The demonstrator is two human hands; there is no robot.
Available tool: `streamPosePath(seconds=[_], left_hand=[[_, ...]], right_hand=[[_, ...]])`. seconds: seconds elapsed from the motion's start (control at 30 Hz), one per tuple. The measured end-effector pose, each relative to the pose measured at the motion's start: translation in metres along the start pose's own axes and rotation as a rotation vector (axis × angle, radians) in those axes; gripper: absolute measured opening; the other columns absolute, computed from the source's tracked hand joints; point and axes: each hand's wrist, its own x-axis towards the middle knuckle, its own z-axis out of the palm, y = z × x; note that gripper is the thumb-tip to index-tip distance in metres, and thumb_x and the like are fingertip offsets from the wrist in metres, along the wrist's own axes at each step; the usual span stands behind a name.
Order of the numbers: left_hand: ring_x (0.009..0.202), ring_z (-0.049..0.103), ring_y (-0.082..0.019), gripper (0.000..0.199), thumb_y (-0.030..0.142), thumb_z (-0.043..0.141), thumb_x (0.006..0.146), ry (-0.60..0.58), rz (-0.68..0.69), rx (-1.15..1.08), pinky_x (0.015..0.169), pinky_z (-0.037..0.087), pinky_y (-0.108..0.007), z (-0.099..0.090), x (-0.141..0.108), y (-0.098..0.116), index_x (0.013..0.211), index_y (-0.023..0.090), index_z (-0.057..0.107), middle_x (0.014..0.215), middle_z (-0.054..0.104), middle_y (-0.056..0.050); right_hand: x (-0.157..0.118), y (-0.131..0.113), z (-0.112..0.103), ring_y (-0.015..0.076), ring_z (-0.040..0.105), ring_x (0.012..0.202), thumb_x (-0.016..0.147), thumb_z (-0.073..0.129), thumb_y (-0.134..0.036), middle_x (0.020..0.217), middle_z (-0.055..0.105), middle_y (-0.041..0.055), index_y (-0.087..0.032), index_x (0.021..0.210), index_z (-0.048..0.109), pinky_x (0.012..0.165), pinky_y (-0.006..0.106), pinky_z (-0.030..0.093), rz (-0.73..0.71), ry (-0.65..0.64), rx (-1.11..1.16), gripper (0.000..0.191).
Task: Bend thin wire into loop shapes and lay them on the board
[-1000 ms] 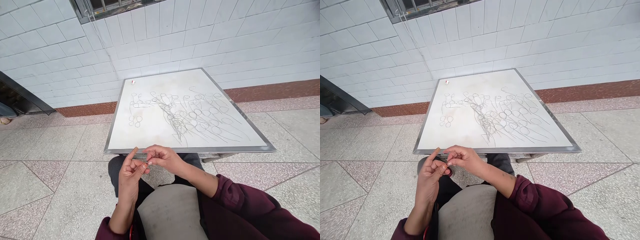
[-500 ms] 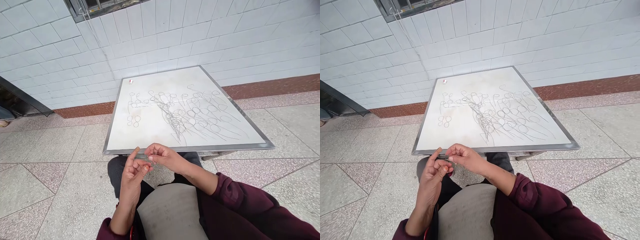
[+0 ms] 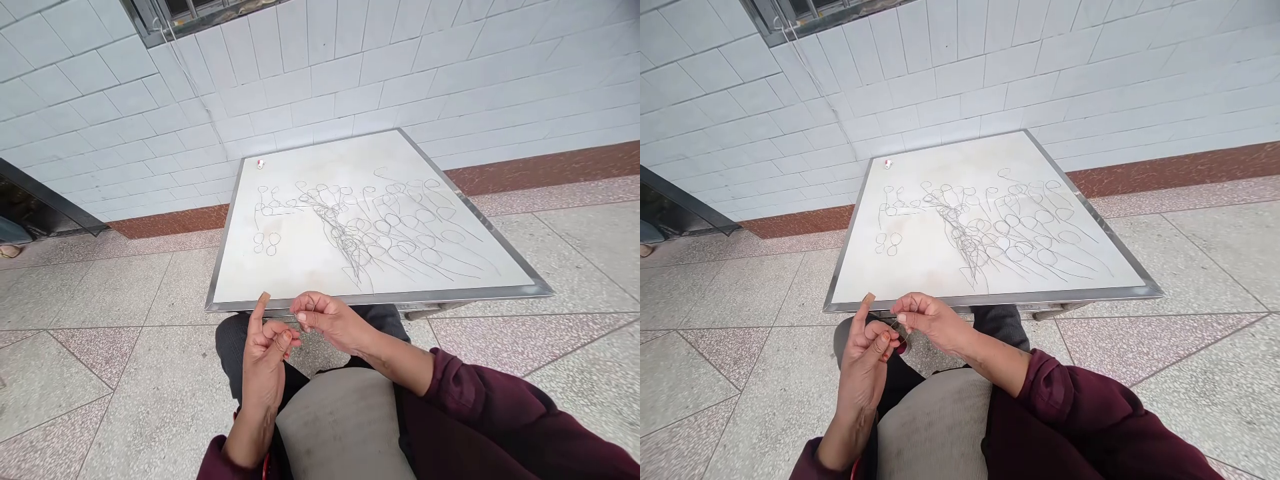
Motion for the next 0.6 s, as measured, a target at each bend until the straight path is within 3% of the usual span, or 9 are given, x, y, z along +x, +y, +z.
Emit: streamPosePath(seconds=[0.17, 0.33, 0.5, 0.6], left_hand=[[0.071, 0.060, -0.010, 0.073, 0.022, 0.072, 0.078, 0.034, 0.025, -0.054, 0.057, 0.042, -0.015, 0.0032, 0.0012, -0.0040, 0.142, 0.030, 0.037, 0.075, 0.061, 0.003], [0.074, 0.059, -0.009, 0.069, 0.022, 0.069, 0.081, 0.050, 0.034, -0.066, 0.067, 0.045, -0.018, 0.0049, 0.0014, -0.0054, 0.141, 0.031, 0.037, 0.078, 0.061, 0.003], [0.065, 0.055, -0.007, 0.068, 0.021, 0.069, 0.081, 0.059, 0.069, -0.047, 0.056, 0.040, -0.015, 0.0057, 0.0001, -0.0044, 0.141, 0.032, 0.038, 0.078, 0.062, 0.003], [0.070, 0.056, -0.008, 0.065, 0.023, 0.067, 0.083, 0.054, 0.075, -0.022, 0.065, 0.044, -0.018, 0.0069, -0.0024, -0.0027, 0.141, 0.030, 0.037, 0.080, 0.062, 0.003]], right_hand=[[0.0002, -0.0008, 0.0032, 0.0072, 0.045, 0.060, 0.069, 0.079, -0.036, 0.077, 0.055, -0.0026, -0.018, 0.088, 0.066, 0.061, 0.024, 0.038, 0.019, 0.040, 0.047, 0.029], [-0.0007, 0.0016, 0.0032, 0.0071, 0.045, 0.062, 0.073, 0.077, -0.035, 0.078, 0.055, -0.0025, -0.018, 0.091, 0.067, 0.063, 0.024, 0.038, -0.035, 0.054, 0.002, 0.027], [-0.0020, 0.0044, 0.0059, 0.0074, 0.045, 0.061, 0.072, 0.078, -0.034, 0.074, 0.053, -0.0032, -0.017, 0.090, 0.066, 0.063, 0.025, 0.037, 0.036, 0.054, 0.090, 0.027], [-0.0024, 0.0032, 0.0079, 0.0068, 0.045, 0.061, 0.071, 0.078, -0.034, 0.078, 0.053, -0.0029, -0.017, 0.089, 0.065, 0.063, 0.024, 0.037, 0.026, 0.076, 0.064, 0.028]])
